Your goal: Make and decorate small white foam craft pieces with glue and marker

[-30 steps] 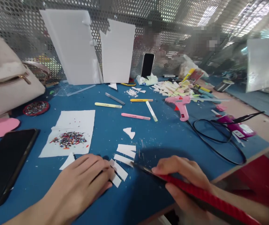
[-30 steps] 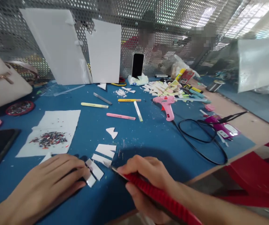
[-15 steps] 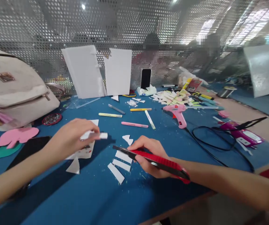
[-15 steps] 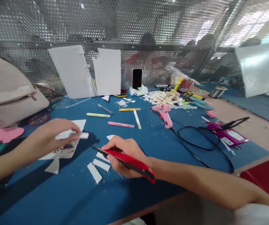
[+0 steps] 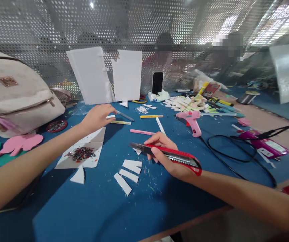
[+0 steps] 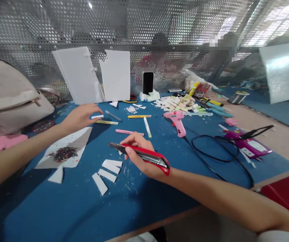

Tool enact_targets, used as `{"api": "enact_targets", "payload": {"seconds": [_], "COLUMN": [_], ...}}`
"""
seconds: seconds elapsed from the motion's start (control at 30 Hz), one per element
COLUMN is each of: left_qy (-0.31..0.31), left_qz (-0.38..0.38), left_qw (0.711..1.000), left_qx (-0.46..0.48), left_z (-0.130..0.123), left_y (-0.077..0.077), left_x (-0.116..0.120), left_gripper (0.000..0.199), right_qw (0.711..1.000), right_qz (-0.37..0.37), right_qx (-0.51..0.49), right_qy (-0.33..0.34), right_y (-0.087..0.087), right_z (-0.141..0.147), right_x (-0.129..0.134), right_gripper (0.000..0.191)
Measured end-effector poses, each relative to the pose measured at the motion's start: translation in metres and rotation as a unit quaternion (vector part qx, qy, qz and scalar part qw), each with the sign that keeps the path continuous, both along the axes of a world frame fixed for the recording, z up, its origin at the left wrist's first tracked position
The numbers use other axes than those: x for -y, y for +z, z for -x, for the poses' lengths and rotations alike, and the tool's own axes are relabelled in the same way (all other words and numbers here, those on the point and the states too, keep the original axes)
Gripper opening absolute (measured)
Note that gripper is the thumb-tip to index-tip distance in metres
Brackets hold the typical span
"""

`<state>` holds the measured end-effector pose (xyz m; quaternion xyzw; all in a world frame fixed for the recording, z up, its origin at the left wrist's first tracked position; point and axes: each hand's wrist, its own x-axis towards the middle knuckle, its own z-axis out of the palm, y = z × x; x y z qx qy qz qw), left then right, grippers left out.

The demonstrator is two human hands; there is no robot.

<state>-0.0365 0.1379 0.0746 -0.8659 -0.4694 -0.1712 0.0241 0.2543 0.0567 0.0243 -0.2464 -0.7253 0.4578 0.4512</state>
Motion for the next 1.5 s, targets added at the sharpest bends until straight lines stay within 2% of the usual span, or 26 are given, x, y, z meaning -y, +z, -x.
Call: {"api": "enact_targets", "payload": {"seconds": [0.1,0.23,0.37,0.47,0.6,0.67,0.7,0.77,0.83,0.93,1.0,1.07,1.1,1.13,1.17,1.2,1.27,1.33,1.4,1.5], "left_qy": [-0.026,-0.070,-0.096,-0.104,-0.110,-0.116,-0.119,-0.122,-0.126,-0.134,-0.138,-0.141,-0.141,-0.141,-0.141,-0.140,-0.142,-0.149,-0.154,-0.156], "left_qz": [0.036,0.119,0.195,0.210,0.208,0.202,0.197,0.181,0.162,0.130,0.105,0.080,0.069,0.058,0.050,0.041,0.024,0.007,-0.007,-0.021], "left_qw": [0.999,0.990,0.973,0.968,0.966,0.966,0.966,0.967,0.968,0.969,0.970,0.971,0.971,0.972,0.972,0.973,0.973,0.974,0.973,0.973], "left_qx": [0.022,0.044,0.076,0.092,0.107,0.114,0.119,0.131,0.145,0.163,0.172,0.177,0.178,0.179,0.180,0.179,0.177,0.173,0.170,0.166], "left_z": [-0.005,-0.011,-0.014,-0.013,-0.012,-0.013,-0.013,-0.013,-0.014,-0.014,-0.015,-0.016,-0.017,-0.017,-0.018,-0.018,-0.018,-0.017,-0.016,-0.014], "left_y": [-0.008,-0.026,-0.039,-0.043,-0.045,-0.044,-0.044,-0.043,-0.042,-0.041,-0.039,-0.038,-0.037,-0.037,-0.036,-0.036,-0.035,-0.036,-0.036,-0.037], "left_x": [0.040,0.099,0.132,0.139,0.139,0.139,0.139,0.140,0.142,0.146,0.149,0.151,0.152,0.152,0.153,0.153,0.153,0.153,0.152,0.152], "left_gripper": [0.023,0.017,0.014,0.014,0.006,0.006,0.006,0.007,0.009,0.008,0.006,0.006,0.007,0.007,0.007,0.007,0.008,0.010,0.010,0.011], "right_qw": [1.000,1.000,0.996,0.989,0.981,0.979,0.971,0.935,0.899,0.863,0.842,0.851,0.874,0.907,0.936,0.954,0.961,0.952,0.942,0.934], "right_qz": [0.009,0.005,-0.077,-0.136,-0.167,-0.179,-0.180,-0.161,-0.142,-0.202,-0.266,-0.298,-0.286,-0.243,-0.176,-0.096,0.020,0.111,0.170,0.209], "right_qx": [0.007,0.015,0.049,0.038,-0.016,0.065,0.140,0.310,0.407,0.452,0.450,0.411,0.377,0.341,0.303,0.269,0.217,0.185,0.164,0.143], "right_qy": [0.002,0.001,-0.016,-0.048,-0.094,-0.076,-0.071,-0.071,-0.069,-0.098,-0.130,-0.131,-0.106,-0.051,0.017,0.089,0.173,0.217,0.237,0.252], "right_y": [-0.001,-0.002,0.001,0.012,0.037,0.047,0.050,0.048,0.038,0.021,0.019,0.026,0.032,0.038,0.044,0.048,0.052,0.049,0.044,0.038], "right_z": [0.000,-0.001,-0.003,-0.006,-0.012,-0.015,-0.015,-0.016,-0.015,-0.012,-0.008,0.000,0.005,0.010,0.016,0.022,0.033,0.041,0.047,0.052], "right_x": [0.002,0.003,-0.006,-0.011,-0.009,-0.008,-0.009,-0.015,-0.024,-0.037,-0.038,-0.032,-0.026,-0.019,-0.012,-0.006,0.004,0.006,0.004,-0.002], "right_gripper": [0.015,0.016,0.021,0.029,0.019,0.018,0.019,0.027,0.031,0.031,0.028,0.024,0.021,0.020,0.020,0.021,0.022,0.025,0.028,0.034]}}
